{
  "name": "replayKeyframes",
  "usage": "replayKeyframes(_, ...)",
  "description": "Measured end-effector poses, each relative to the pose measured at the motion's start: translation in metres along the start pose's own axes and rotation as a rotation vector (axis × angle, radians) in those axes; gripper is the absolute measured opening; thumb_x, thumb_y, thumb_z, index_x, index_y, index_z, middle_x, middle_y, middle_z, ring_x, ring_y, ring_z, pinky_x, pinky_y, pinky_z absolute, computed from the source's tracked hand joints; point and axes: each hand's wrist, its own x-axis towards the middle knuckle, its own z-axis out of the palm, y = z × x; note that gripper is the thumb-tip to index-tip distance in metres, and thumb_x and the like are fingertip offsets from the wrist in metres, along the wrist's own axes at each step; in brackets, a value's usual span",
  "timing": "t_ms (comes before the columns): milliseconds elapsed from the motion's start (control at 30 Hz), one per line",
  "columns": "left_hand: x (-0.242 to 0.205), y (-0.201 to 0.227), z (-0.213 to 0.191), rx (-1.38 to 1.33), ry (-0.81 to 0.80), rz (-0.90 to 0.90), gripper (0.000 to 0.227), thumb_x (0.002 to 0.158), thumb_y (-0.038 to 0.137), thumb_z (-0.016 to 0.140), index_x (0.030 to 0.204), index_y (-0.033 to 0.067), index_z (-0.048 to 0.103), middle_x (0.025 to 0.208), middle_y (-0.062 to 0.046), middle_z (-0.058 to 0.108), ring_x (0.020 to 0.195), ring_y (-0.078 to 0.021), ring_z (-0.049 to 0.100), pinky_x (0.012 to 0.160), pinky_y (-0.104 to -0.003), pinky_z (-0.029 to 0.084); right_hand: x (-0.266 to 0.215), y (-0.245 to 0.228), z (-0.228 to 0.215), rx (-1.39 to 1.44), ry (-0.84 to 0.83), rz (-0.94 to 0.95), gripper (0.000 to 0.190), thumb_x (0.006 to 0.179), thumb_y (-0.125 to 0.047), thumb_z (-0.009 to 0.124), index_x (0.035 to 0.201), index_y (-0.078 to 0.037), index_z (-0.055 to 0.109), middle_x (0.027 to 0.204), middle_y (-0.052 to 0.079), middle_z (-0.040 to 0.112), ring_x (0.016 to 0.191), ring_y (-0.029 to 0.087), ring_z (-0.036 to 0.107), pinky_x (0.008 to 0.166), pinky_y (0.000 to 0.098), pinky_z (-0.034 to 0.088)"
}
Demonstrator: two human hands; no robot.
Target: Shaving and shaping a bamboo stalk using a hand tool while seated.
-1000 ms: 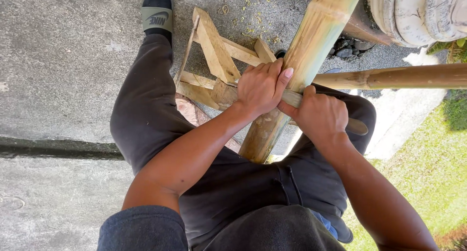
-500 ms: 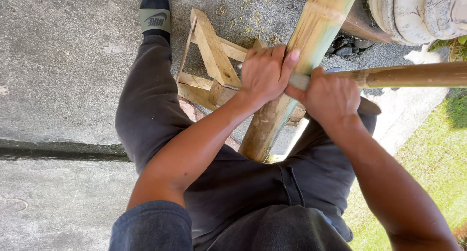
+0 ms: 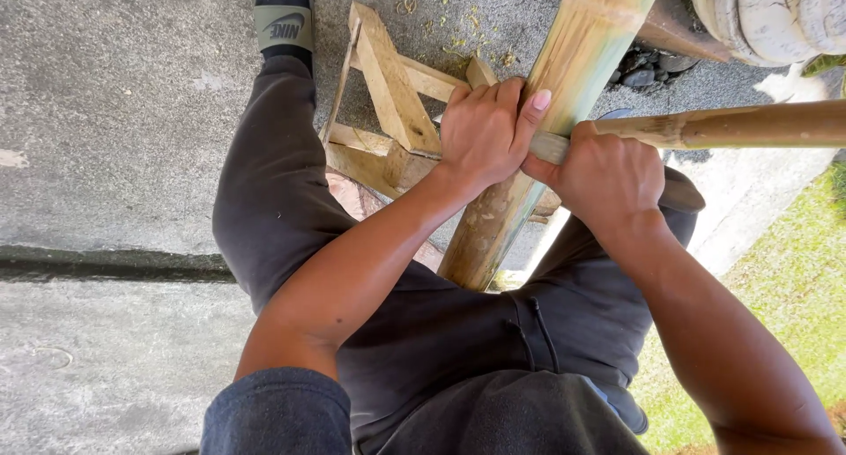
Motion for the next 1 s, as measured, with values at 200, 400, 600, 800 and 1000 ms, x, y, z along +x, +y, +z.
replayKeyframes(200, 0.018, -0.005, 0.008, 0.037, -0.071, -0.037, 0.057, 0.108, 0.049, 0.035, 0.08, 0.0076, 0.063, 0.064, -0.015, 0.066, 0.062, -0.0322, 0.065, 0.074, -0.046, 0.046, 0.017, 0.003, -0.009, -0.017, -0.152, 0.086, 0.079, 0.091, -0.081, 0.055, 0.071, -0.005, 0.063, 0.05, 0.008, 0.061, 0.039, 0.021, 0.06, 0.035, 0.0369, 0.042)
replayKeyframes(400, 0.01, 0.0, 0.005, -0.018, -0.017, -0.024, 0.06, 0.109, 0.05, 0.029, 0.085, 0.0063, 0.063, 0.062, -0.013, 0.066, 0.058, -0.0308, 0.063, 0.074, -0.045, 0.046, 0.008, 0.01, 0.004, -0.022, -0.056, 0.022, 0.083, 0.09, -0.087, 0.057, 0.073, -0.006, 0.065, 0.05, 0.007, 0.057, 0.04, 0.02, 0.057, 0.036, 0.0361, 0.041)
replayKeyframes(600, 0.028, 0.0, 0.008, 0.016, -0.14, -0.078, 0.057, 0.107, 0.05, 0.031, 0.084, 0.0082, 0.063, 0.064, -0.014, 0.067, 0.057, -0.0305, 0.064, 0.072, -0.045, 0.045, 0.019, 0.015, -0.001, 0.004, -0.065, 0.051, 0.082, 0.092, -0.086, 0.059, 0.076, -0.006, 0.065, 0.051, 0.007, 0.059, 0.041, 0.021, 0.057, 0.038, 0.0374, 0.042)
replayKeyframes(800, 0.026, 0.002, 0.009, 0.003, 0.051, 0.0, 0.059, 0.108, 0.051, 0.032, 0.083, 0.0068, 0.062, 0.068, -0.014, 0.068, 0.065, -0.0325, 0.066, 0.076, -0.045, 0.046, 0.02, 0.016, -0.006, -0.017, -0.105, 0.063, 0.081, 0.09, -0.083, 0.056, 0.076, -0.005, 0.065, 0.053, 0.01, 0.061, 0.041, 0.022, 0.059, 0.04, 0.0388, 0.044)
replayKeyframes(1000, 0.055, -0.004, 0.022, 0.069, -0.039, 0.0, 0.058, 0.106, 0.052, 0.033, 0.083, 0.0078, 0.064, 0.067, -0.015, 0.069, 0.059, -0.0312, 0.065, 0.073, -0.046, 0.045, 0.037, 0.035, 0.001, -0.094, 0.042, 0.04, 0.08, 0.09, -0.085, 0.058, 0.077, -0.007, 0.069, 0.055, 0.011, 0.063, 0.044, 0.024, 0.063, 0.04, 0.0382, 0.046)
